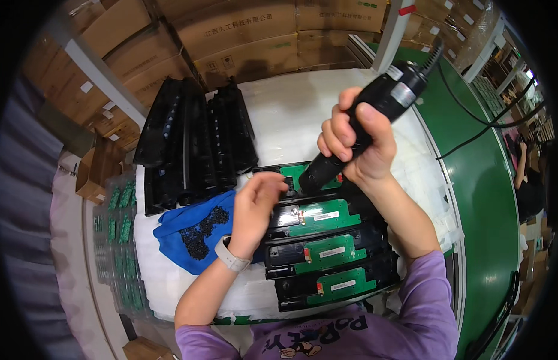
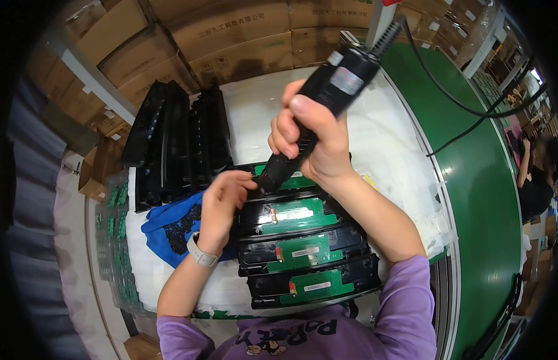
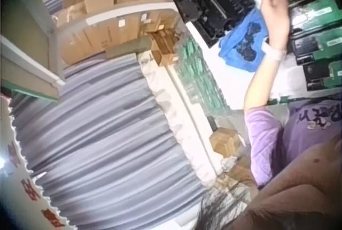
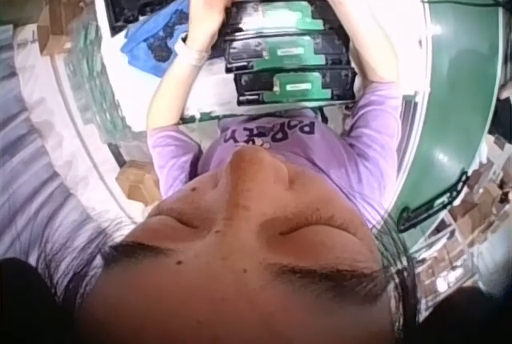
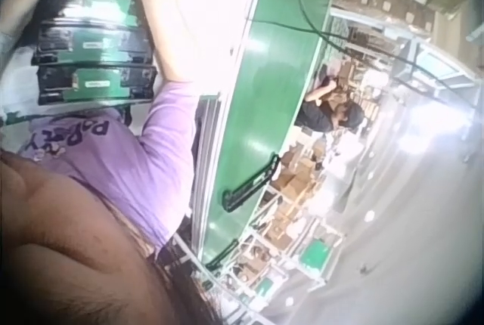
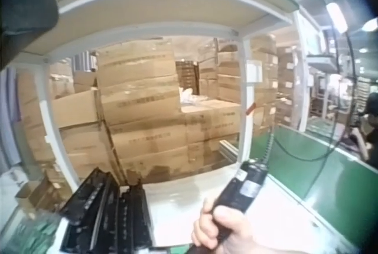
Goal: The recorder is assembling electronic components by inserting circuit boards into plastic housings and securing them with an electric screwdriver.
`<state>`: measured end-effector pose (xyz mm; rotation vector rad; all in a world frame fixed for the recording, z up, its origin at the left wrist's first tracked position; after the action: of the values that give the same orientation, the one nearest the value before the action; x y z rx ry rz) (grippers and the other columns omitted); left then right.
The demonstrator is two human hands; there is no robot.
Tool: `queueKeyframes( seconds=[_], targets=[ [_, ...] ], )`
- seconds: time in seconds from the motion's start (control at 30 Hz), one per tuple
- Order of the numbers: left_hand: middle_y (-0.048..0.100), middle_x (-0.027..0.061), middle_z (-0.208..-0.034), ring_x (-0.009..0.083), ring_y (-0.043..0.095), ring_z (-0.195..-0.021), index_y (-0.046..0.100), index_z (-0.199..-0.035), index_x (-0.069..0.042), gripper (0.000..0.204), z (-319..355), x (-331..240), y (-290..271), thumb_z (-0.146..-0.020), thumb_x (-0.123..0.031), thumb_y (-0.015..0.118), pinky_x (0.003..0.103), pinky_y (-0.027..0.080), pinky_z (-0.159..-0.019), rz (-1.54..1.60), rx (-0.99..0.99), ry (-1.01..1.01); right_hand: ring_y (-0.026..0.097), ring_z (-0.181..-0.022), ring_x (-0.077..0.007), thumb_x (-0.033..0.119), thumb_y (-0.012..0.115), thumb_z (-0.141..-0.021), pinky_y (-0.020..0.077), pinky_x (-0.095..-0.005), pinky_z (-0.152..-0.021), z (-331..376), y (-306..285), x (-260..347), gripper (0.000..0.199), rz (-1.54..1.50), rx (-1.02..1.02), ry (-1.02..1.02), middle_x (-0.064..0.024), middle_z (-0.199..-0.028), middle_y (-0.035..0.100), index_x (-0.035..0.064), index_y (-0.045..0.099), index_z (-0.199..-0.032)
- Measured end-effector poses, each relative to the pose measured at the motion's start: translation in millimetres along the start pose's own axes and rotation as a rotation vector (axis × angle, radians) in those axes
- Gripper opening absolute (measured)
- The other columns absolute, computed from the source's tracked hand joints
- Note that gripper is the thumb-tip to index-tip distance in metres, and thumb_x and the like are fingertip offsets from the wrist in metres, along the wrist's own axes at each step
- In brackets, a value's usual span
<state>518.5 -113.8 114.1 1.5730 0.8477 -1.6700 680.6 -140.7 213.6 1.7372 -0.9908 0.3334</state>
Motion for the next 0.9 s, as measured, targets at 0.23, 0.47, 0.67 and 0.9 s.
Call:
queueKeyframes(
  seconds=[0.23, 0.47, 0.67, 0.9],
  targets=[
    [0.045, 0.0219, -0.126, 0.0255, 0.046, -0.119, 0.044, -0.103, -0.001, 0.016, -3.1, -20.5, -25.4, -0.090, -0.006, 0.036, 0.032, 0.038, -0.099, 0.455, -0.072, 0.136, 0.044, -0.041, -0.0134, 0.011, 0.062, -0.077, 0.0361, -0.0259, -0.042, -31.2, 3.3, -40.8, 0.021, 0.390, 0.073, 0.026, -0.0064, -0.054, 0.047, -0.0002, 0.048, -0.088],
    [0.041, 0.0261, -0.129, 0.0286, 0.042, -0.124, 0.039, -0.106, -0.002, 0.015, -5.3, -27.0, -28.6, -0.092, -0.002, 0.032, 0.032, 0.039, -0.099, 0.500, -0.034, 0.113, 0.044, -0.041, -0.0126, 0.013, 0.062, -0.077, 0.0360, -0.0248, -0.041, -38.0, 7.7, -54.8, 0.020, 0.438, 0.110, 0.024, -0.0055, -0.053, 0.047, -0.0006, 0.049, -0.083],
    [0.046, 0.0249, -0.124, 0.0282, 0.047, -0.119, 0.036, -0.105, -0.003, 0.013, -6.9, -27.4, -28.4, -0.095, -0.005, 0.028, 0.032, 0.042, -0.096, 0.470, -0.004, 0.081, 0.044, -0.040, -0.0112, 0.014, 0.064, -0.076, 0.0348, -0.0234, -0.040, -47.8, 16.6, -69.8, 0.019, 0.484, 0.184, 0.111, -0.0038, -0.052, 0.047, 0.0012, 0.050, -0.072],
    [0.047, 0.0238, -0.123, 0.0288, 0.047, -0.119, 0.038, -0.106, -0.003, 0.013, -7.3, -18.9, -34.1, -0.095, -0.005, 0.031, 0.032, 0.042, -0.096, 0.503, -0.107, 0.121, 0.046, -0.041, -0.0088, 0.012, 0.067, -0.074, 0.0347, -0.0224, -0.039, -46.9, 27.6, -76.9, 0.019, 0.505, 0.235, 0.151, -0.0020, -0.052, 0.049, 0.0019, 0.052, -0.068]
  ],
)
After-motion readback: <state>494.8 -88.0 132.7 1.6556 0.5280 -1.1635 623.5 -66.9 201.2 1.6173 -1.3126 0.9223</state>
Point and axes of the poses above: each hand's wrist, its own z-axis away from the middle knuckle, its own y-axis out of the palm, x = y × z, the point moved 8 cm from there along -z, towards the middle knuckle
